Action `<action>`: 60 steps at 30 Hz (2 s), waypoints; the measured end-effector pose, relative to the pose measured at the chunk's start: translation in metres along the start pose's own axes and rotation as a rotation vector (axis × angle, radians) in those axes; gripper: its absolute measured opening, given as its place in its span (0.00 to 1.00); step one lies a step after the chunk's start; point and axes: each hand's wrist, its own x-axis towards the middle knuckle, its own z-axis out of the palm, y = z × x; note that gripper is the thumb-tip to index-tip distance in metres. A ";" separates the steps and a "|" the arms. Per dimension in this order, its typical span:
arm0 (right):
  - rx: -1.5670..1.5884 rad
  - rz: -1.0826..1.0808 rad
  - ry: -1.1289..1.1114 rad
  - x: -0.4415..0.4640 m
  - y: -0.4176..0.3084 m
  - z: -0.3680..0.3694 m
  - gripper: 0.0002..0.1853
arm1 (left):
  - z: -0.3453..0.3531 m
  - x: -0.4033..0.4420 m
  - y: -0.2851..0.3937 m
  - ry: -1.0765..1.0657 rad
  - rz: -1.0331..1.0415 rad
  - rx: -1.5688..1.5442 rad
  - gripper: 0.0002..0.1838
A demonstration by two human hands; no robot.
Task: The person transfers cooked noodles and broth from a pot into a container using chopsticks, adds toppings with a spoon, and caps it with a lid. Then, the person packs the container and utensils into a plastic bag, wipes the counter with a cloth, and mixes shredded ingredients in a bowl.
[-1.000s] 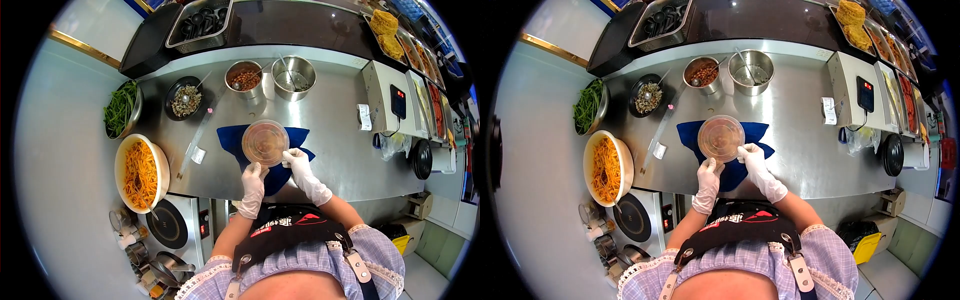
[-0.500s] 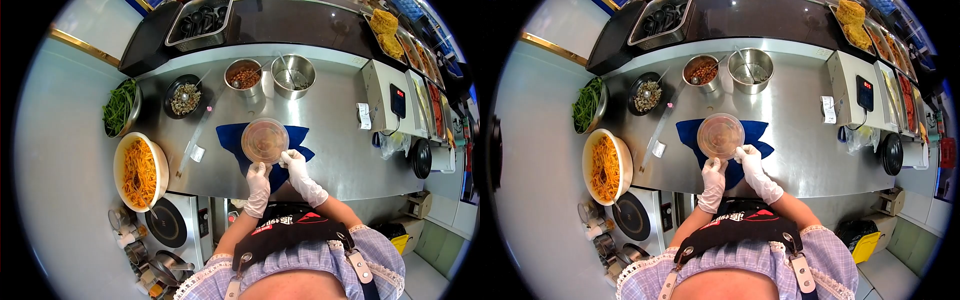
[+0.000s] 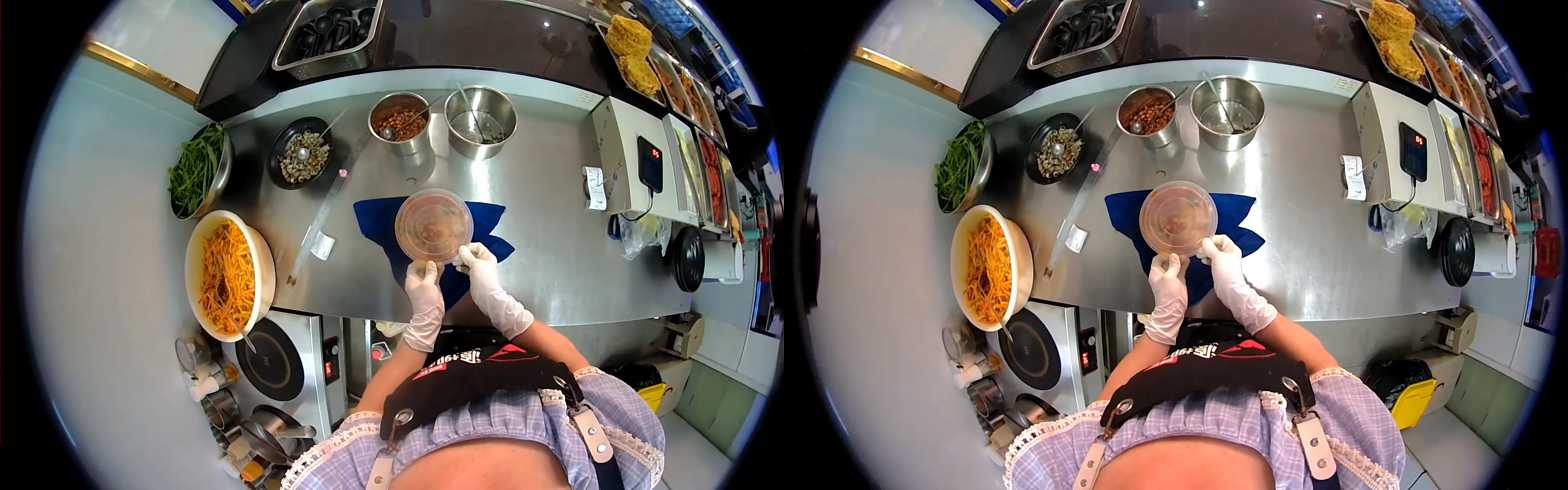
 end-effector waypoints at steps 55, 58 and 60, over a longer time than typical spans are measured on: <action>-0.232 -0.373 0.806 -0.141 0.014 -0.254 0.11 | 0.083 0.062 0.112 -1.179 0.650 2.155 0.72; -0.399 0.078 0.934 -0.103 0.111 -0.374 0.14 | 0.084 0.060 0.106 -1.124 0.629 2.274 0.71; -0.402 0.220 0.940 -0.082 0.148 -0.420 0.15 | 0.089 0.052 0.101 -1.043 0.689 2.413 0.69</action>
